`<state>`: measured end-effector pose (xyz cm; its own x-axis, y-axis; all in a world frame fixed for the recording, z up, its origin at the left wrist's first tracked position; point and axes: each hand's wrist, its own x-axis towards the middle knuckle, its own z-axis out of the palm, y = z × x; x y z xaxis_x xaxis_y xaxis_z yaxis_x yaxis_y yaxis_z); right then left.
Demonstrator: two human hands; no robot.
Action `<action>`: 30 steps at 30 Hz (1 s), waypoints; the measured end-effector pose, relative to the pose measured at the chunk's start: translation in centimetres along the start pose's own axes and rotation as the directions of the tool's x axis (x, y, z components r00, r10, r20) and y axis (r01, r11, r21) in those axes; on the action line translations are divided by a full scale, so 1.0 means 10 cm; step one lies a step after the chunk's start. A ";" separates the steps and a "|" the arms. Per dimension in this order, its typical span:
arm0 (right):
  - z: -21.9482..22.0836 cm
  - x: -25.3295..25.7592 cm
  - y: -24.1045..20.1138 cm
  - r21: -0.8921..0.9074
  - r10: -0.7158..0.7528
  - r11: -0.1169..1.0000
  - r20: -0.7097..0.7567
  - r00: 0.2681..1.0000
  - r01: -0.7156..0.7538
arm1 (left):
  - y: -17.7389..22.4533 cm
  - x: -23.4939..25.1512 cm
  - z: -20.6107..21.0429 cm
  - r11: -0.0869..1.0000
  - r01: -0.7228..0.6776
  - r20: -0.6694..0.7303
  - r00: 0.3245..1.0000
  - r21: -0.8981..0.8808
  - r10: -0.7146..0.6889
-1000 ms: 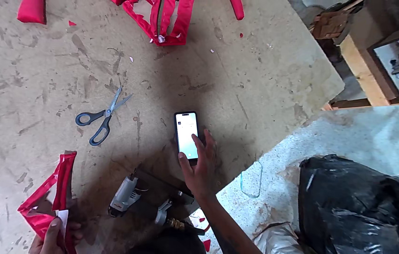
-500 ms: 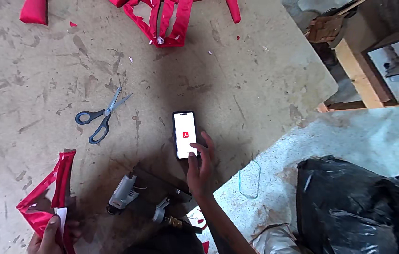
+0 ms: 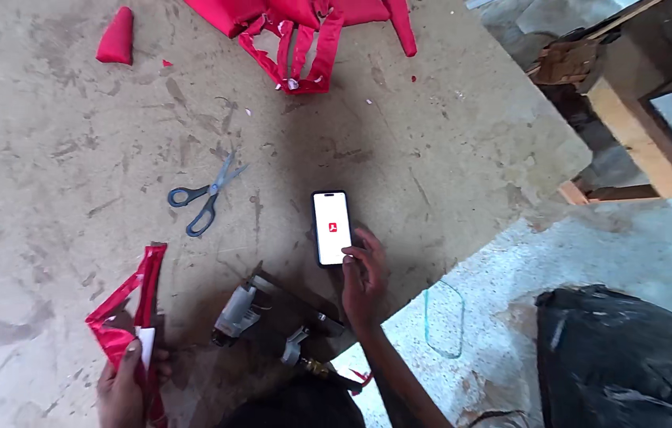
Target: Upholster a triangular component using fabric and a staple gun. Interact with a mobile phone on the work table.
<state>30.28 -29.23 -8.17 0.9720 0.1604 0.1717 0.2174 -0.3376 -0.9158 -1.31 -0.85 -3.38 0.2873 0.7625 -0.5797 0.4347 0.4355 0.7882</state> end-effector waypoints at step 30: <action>-0.09 0.00 -0.29 -0.109 -0.032 0.993 0.116 0.993 0.045 | 0.50 0.18 0.31 0.810 -0.581 0.068 0.814 0.076 0.577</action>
<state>29.74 -29.07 -5.13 0.9477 0.2774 0.1580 0.2694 -0.4291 -0.8622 4.06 1.19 -1.10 0.5432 0.8391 -0.0307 0.2502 -0.1269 0.9598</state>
